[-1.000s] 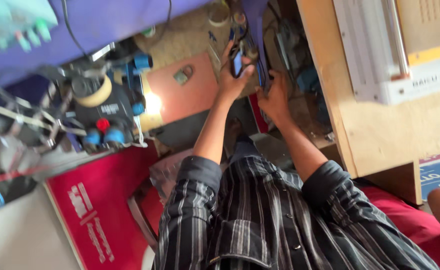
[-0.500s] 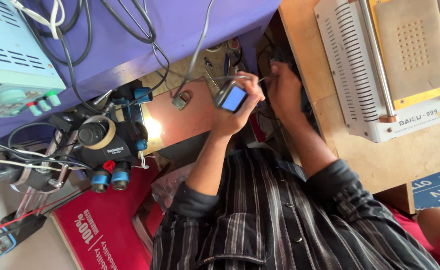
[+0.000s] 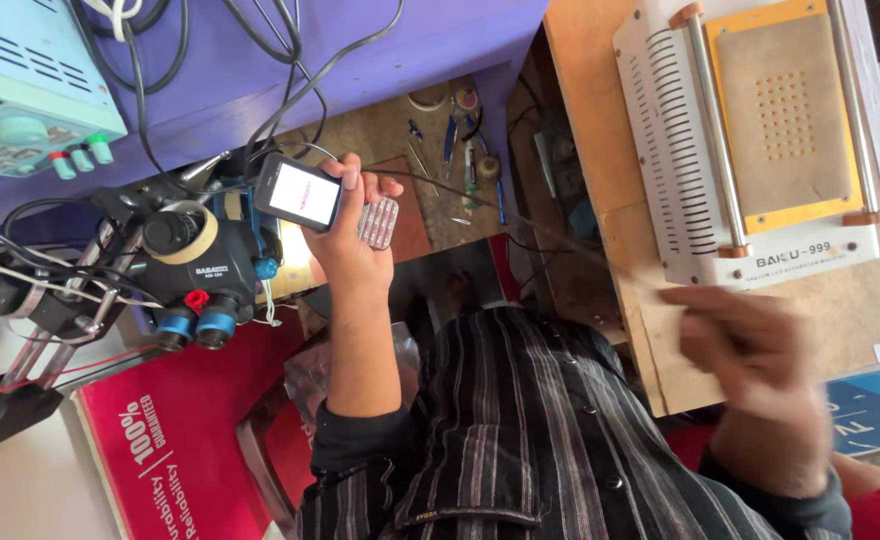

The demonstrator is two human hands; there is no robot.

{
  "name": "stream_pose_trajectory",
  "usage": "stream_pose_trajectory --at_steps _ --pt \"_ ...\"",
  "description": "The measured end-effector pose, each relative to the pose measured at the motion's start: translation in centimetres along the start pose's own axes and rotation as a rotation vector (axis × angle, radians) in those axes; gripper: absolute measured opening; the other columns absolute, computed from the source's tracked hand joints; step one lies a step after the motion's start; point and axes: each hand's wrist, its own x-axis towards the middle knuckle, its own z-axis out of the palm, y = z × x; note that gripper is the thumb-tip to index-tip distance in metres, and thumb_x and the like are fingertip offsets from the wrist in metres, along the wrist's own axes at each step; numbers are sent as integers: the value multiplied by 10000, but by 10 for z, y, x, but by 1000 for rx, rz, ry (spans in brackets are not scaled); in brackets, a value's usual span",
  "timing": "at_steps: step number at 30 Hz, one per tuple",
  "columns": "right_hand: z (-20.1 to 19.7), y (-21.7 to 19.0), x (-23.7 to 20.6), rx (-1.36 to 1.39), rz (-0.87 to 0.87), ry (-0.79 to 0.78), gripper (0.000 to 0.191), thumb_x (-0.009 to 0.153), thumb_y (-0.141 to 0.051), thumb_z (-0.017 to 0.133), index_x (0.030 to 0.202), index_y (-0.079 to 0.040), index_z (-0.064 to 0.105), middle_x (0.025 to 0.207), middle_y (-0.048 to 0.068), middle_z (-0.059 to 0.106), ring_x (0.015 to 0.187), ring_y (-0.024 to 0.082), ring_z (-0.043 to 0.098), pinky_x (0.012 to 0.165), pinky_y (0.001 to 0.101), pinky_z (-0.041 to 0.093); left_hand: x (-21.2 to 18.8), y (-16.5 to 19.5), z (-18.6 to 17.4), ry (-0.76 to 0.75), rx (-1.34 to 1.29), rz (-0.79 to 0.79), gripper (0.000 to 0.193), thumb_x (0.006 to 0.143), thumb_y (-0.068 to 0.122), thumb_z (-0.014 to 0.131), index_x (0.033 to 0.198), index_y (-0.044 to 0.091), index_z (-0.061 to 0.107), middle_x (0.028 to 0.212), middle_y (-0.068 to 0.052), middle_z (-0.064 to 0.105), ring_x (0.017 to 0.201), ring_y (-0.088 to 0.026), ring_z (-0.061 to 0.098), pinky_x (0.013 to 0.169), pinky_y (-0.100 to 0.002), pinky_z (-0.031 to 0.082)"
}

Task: The person disassembles a feature phone at a repair bench, unscrewing and prying open the back cover and handling the battery and internal parts, then reassembles the phone. They press its buttons to power it on and test the screen, briefly walking through the shop while operating the phone.

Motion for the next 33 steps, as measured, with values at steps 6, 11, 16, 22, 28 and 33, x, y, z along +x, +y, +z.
stream_pose_trajectory --at_steps 6,11,16,22,28,33 --pt "-63 77 -40 506 -224 534 146 1029 -32 619 1145 44 666 827 111 647 699 113 582 664 236 461 -17 -6 -7 42 -25 -94 168 984 -21 688 1093 49 581 999 -70 586 805 -166 531 816 -437 551" --pt "-99 124 -10 639 -304 464 132 1051 -66 613 1143 27 630 897 116 669 774 127 627 733 239 520 -39 -14 -7 84 100 -217 312 1049 233 612 1260 11 554 1159 -91 622 761 -197 590 730 -475 594" --pt "-60 100 21 687 -468 315 130 1073 -100 607 1141 10 594 966 121 692 849 141 672 802 242 579 -82 -11 15 100 182 -70 677 1041 595 421 1465 68 393 1316 -112 615 752 -265 687 649 -557 632" --pt "32 23 13 -127 -619 -35 188 928 29 724 1094 67 645 970 155 734 817 193 740 680 273 596 -112 -4 50 18 -397 -248 526 1103 555 341 1474 200 461 1338 -126 613 1066 -362 704 949 -699 538" --pt "68 -8 20 -113 -574 -80 226 864 -1 830 1041 50 699 772 88 686 519 64 548 473 248 431 -120 -20 86 -34 -559 -319 599 1172 541 320 1325 18 570 1305 -125 625 1288 -368 619 1204 -675 402" --pt "68 2 21 -105 -646 13 241 850 6 853 1013 41 679 790 82 688 507 66 522 467 246 403 -120 -21 97 -25 -528 -380 640 1149 564 315 1314 -5 554 1289 -140 636 1286 -460 596 1204 -624 397"
